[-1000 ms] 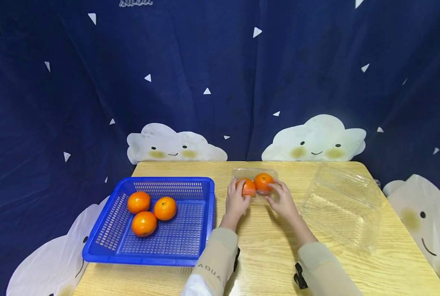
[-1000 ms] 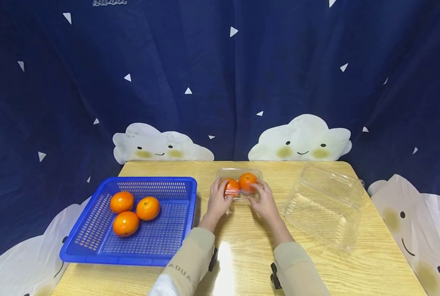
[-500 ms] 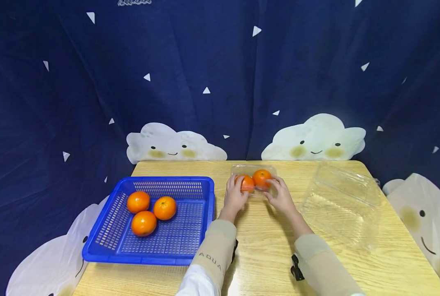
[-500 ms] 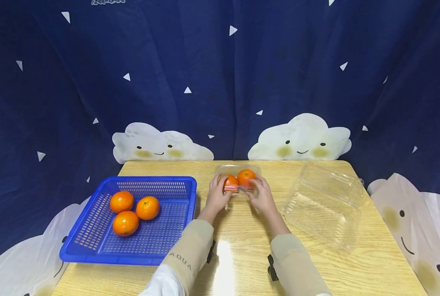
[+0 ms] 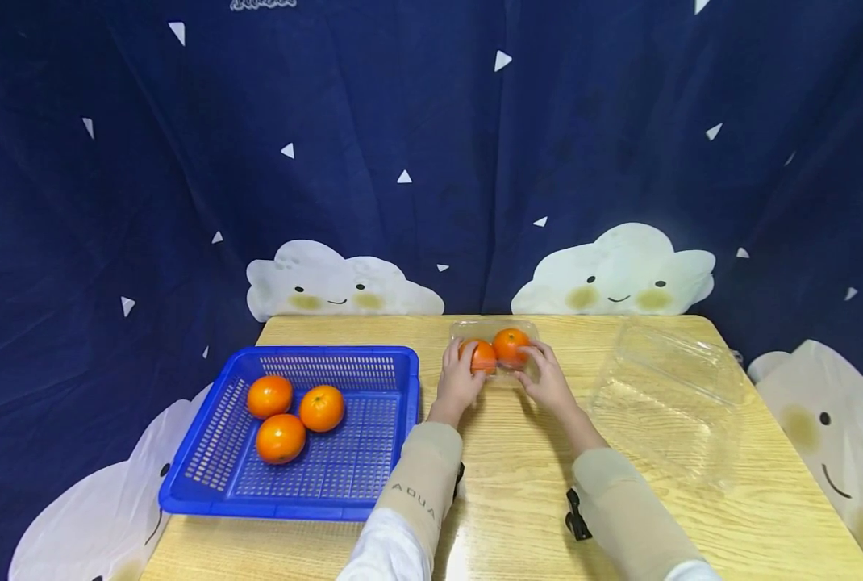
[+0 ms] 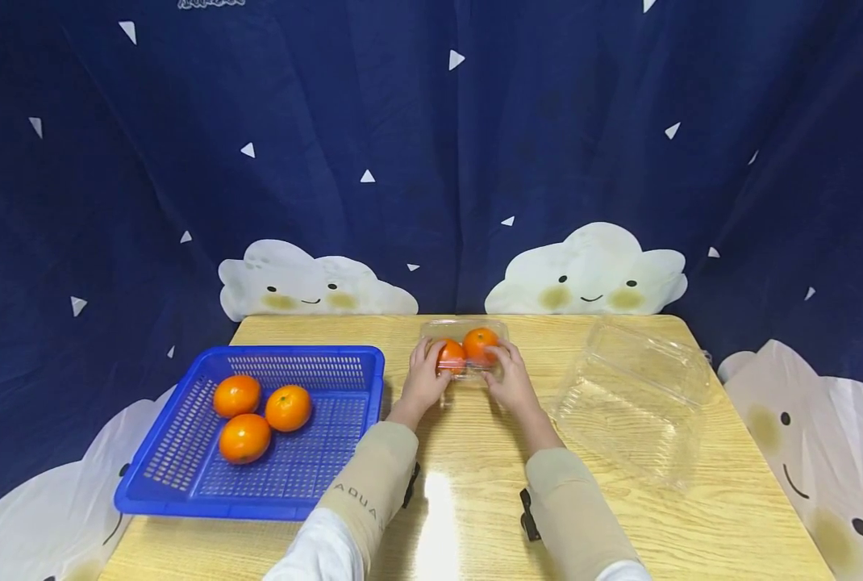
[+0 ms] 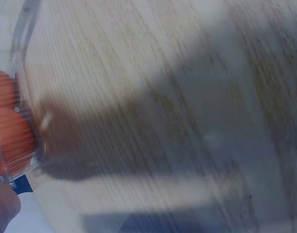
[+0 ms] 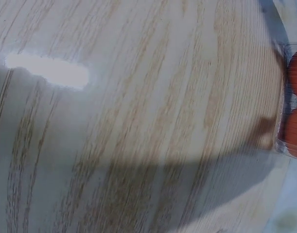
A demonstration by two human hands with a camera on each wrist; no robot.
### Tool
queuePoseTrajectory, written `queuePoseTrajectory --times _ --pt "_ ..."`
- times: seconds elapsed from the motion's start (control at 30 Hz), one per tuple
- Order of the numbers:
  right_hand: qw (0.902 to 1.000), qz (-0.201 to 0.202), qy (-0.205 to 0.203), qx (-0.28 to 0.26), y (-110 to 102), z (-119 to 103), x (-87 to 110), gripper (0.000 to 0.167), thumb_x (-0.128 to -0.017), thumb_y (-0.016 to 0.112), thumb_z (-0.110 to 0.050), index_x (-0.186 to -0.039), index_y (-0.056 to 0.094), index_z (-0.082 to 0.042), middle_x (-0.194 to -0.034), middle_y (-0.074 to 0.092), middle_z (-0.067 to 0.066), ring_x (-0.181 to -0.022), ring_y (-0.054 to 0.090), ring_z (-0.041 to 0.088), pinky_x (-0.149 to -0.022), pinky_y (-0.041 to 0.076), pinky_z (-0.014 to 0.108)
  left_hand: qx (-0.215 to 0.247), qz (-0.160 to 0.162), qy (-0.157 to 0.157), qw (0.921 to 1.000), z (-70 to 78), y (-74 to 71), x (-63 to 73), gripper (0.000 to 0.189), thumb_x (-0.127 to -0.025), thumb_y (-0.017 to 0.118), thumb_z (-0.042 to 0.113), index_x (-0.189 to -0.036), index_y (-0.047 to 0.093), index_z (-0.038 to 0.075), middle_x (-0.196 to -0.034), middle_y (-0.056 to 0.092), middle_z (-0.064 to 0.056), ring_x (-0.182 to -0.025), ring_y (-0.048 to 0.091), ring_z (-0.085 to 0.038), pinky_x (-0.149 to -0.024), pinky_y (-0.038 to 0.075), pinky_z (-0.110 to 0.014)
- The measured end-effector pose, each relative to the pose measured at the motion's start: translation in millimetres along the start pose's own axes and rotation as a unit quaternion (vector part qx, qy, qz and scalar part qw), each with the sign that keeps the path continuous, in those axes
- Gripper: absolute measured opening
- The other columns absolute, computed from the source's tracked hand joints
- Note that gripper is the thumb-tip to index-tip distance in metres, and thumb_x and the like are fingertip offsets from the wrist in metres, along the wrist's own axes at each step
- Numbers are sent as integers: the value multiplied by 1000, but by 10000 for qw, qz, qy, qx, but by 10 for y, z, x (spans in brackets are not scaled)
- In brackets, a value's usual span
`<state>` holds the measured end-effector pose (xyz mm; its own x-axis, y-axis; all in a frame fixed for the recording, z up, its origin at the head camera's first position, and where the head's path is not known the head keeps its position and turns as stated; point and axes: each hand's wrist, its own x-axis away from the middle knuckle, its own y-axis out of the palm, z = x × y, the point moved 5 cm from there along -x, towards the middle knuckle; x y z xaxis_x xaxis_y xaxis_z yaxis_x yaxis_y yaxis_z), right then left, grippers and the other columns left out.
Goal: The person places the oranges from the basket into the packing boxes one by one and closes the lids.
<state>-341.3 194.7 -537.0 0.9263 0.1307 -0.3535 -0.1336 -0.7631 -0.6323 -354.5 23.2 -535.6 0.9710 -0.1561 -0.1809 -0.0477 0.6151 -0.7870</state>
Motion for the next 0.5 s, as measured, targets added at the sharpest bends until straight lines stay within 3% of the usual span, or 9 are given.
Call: queuePoseTrajectory --times 0.23,0.5 --pt "9998 -109 138 60 1 -22 -1 45 -78 68 -2 -120 52 3 -135 33 28 -120 37 47 -99 30 57 -37 -161 7 9999 -2 -9 -17 52 -82 61 19 -130 44 14 -143 27 -14 -133 22 -29 -103 32 -41" --pt "9998 -95 110 98 5 -28 2 45 -78 67 -3 -120 51 3 -135 34 28 -121 36 46 -101 29 55 -88 -131 -60 9999 2 3 -24 51 -82 59 20 -131 44 14 -142 27 -12 -133 23 -28 -103 32 -41"
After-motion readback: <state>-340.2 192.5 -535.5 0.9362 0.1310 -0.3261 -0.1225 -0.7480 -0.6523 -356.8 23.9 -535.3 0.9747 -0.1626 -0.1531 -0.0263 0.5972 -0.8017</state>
